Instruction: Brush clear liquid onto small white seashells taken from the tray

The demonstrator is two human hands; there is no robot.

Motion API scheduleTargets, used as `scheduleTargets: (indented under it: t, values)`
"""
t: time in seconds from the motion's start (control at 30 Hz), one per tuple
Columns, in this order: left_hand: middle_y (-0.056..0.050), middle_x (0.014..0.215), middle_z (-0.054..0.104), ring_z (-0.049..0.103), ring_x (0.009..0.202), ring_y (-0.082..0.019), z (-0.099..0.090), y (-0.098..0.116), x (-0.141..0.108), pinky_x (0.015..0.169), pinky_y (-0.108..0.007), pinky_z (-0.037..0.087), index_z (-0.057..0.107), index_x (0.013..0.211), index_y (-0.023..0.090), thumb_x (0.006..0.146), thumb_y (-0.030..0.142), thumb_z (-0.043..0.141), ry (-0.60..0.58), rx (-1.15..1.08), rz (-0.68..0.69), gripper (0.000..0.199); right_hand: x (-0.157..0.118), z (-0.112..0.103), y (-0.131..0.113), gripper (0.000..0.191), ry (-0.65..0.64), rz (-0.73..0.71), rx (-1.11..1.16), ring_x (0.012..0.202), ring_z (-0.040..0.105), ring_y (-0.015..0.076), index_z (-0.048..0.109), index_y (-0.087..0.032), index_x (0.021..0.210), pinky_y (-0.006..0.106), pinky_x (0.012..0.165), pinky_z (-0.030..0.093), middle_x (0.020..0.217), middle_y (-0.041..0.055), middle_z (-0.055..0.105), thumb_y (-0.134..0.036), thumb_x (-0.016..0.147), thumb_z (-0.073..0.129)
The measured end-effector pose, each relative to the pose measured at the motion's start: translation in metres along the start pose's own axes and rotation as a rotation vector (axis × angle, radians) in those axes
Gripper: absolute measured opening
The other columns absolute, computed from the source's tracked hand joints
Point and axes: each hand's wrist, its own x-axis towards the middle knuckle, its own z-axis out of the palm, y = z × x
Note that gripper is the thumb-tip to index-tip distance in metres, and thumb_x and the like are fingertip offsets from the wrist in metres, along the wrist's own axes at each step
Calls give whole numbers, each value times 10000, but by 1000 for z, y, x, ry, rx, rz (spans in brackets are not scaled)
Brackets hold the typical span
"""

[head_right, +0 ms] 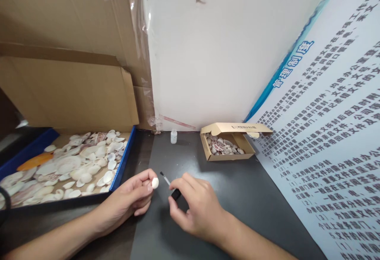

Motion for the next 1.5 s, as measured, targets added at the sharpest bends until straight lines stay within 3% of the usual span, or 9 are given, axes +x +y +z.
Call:
scheduleTargets:
  t: [0.43, 0.73, 1.17, 1.5]
  values:
    - [115, 554, 304, 165, 448, -50, -1, -1, 0, 423, -183, 230, 504, 854, 199, 832, 403, 702, -18, 2, 6, 285, 1, 0, -2, 245, -22, -61, 13, 572, 566, 153, 524, -211, 1080, 258, 555, 431, 719, -11, 588, -159, 841, 532]
    - [115, 550, 287, 157, 449, -51, -2, -2, 0, 424, -182, 228, 499, 840, 202, 837, 406, 695, -13, 5, 7, 283, -1, 2, -1, 332, -59, -5, 12, 586, 593, 161, 552, -190, 1176, 263, 567, 476, 761, 19, 640, -175, 845, 528]
    - [114, 554, 283, 159, 456, -54, -1, -1, -1, 427, -182, 221, 495, 845, 205, 846, 413, 688, -16, -1, 5, 284, 2, -3, -2, 258, -30, -34, 3, 570, 542, 156, 601, -179, 1076, 262, 538, 424, 706, 4, 571, -151, 832, 526]
    - [119, 551, 285, 157, 452, -49, -1, -2, 0, 420, -172, 231, 492, 849, 199, 854, 397, 681, -26, 8, 23, 273, 1, -1, -4, 251, -40, -59, 35, 557, 570, 159, 610, -173, 1036, 268, 555, 429, 681, 0, 617, -152, 799, 527]
